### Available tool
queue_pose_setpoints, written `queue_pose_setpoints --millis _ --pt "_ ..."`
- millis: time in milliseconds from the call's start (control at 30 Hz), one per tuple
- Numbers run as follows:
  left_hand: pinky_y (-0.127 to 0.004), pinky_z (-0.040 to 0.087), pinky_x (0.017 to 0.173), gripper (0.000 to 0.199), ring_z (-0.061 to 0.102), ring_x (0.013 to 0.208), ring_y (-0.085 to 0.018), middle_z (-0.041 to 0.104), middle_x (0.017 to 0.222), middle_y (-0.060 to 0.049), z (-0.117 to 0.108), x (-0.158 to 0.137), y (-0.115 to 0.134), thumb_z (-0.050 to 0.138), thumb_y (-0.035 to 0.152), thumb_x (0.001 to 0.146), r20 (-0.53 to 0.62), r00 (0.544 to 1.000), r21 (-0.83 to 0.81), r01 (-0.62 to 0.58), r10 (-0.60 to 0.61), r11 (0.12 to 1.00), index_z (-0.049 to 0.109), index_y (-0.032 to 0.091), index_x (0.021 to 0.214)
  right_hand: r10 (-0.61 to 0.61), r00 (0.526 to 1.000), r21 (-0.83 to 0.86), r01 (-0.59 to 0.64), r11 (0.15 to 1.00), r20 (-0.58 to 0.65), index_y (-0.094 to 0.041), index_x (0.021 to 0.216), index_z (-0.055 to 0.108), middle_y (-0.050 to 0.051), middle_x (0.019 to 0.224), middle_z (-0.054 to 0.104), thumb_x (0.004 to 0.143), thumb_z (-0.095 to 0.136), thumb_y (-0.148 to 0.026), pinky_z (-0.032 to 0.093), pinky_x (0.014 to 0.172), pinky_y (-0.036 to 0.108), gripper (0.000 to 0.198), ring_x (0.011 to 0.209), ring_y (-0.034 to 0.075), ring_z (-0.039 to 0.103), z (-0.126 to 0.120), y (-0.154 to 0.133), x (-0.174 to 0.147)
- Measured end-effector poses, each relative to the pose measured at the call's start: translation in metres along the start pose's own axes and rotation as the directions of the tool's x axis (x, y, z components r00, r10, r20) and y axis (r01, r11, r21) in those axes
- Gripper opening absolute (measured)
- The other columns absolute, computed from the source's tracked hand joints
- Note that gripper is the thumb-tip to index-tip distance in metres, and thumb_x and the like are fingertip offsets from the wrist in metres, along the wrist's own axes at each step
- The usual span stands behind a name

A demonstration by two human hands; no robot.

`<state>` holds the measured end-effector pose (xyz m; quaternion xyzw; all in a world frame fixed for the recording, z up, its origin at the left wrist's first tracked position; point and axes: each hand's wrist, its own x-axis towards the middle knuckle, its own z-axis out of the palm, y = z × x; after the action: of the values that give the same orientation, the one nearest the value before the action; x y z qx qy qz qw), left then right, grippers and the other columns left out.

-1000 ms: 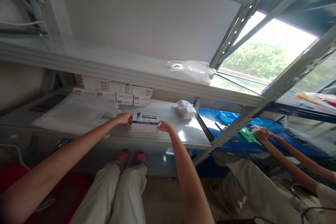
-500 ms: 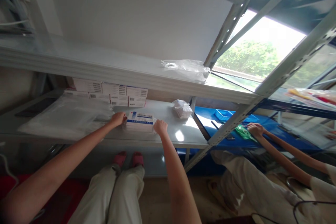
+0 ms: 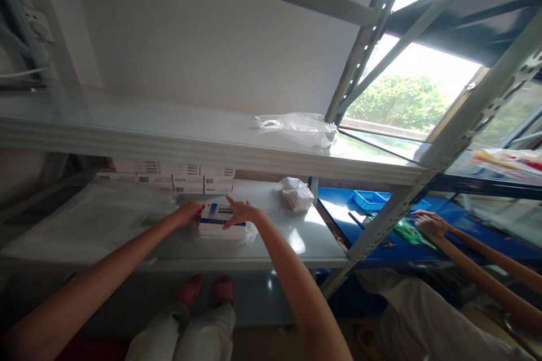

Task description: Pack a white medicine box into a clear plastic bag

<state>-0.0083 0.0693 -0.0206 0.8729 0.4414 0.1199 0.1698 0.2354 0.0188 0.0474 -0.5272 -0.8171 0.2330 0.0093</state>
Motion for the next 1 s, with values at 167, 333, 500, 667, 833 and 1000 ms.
queue_pose_setpoints --millis 167,333,500,667,833,1000 --pt "-0.033 0.045 0.084 0.008 0.062 0.097 -0.026 0.068 0.096 -0.009 -0.013 0.007 0.012 0.058 0.015 0.078 -0.097 0.995 0.200 0.031 -0.012 0.979 0.064 0.018 0.082 -0.166 0.975 -0.175 0.139 0.975 -0.145 -0.023 0.151 0.024 0.015 0.140 0.047 0.064 0.076 -0.042 0.027 0.107 0.044 0.102 0.126 0.032 0.043 0.023 -0.002 -0.020" --pt "-0.030 0.043 0.079 0.018 0.061 0.092 -0.023 0.068 0.095 -0.010 -0.033 0.003 0.044 0.044 0.017 0.086 -0.379 0.918 0.177 0.196 -0.117 0.964 0.063 0.017 0.089 -0.215 0.938 -0.210 0.160 0.964 -0.270 -0.025 0.149 0.029 0.012 0.139 0.047 0.063 0.075 -0.040 0.027 0.107 0.044 0.098 0.126 0.031 0.042 0.034 -0.001 -0.036" --pt "-0.026 0.041 0.074 0.016 0.062 0.084 -0.019 0.068 0.088 -0.005 -0.039 -0.030 0.074 0.048 0.024 0.088 -0.535 0.843 0.110 0.140 -0.060 0.984 0.062 0.019 0.084 -0.159 0.956 -0.149 0.125 0.981 -0.247 -0.029 0.148 0.030 0.011 0.140 0.047 0.067 0.075 -0.047 0.029 0.105 0.045 0.094 0.126 0.030 0.043 0.032 0.005 -0.028" --pt "-0.025 0.040 0.070 0.012 0.062 0.078 -0.018 0.068 0.086 -0.003 -0.032 -0.043 0.086 0.050 0.025 0.089 -0.553 0.823 0.022 0.173 -0.132 0.985 0.061 0.019 0.088 -0.116 0.958 -0.057 0.104 0.993 -0.263 -0.031 0.146 0.033 0.009 0.145 0.043 0.073 0.071 -0.052 0.028 0.107 0.046 0.085 0.131 0.030 0.039 0.040 0.012 -0.024" --pt "-0.025 0.040 0.066 0.015 0.063 0.075 -0.018 0.066 0.082 -0.001 -0.009 -0.053 0.077 0.051 0.026 0.089 -0.513 0.830 -0.037 0.234 -0.219 0.972 0.057 0.020 0.102 0.059 0.778 0.118 0.020 0.993 -0.626 -0.025 0.127 0.053 0.008 0.128 0.057 0.096 0.034 -0.038 0.038 0.101 0.039 0.039 0.120 0.023 0.049 0.061 0.028 -0.030" --pt "-0.028 0.044 0.070 0.027 0.063 0.088 -0.022 0.063 0.097 -0.005 0.027 -0.076 0.062 0.054 0.025 0.087 -0.532 0.794 -0.052 0.316 -0.294 0.947 0.049 0.020 0.113 0.364 0.606 0.345 -0.153 0.926 -0.707 -0.019 0.104 0.059 0.009 0.096 0.065 0.090 0.039 -0.034 0.047 0.079 0.034 0.029 0.083 0.021 0.060 0.075 0.054 -0.040"
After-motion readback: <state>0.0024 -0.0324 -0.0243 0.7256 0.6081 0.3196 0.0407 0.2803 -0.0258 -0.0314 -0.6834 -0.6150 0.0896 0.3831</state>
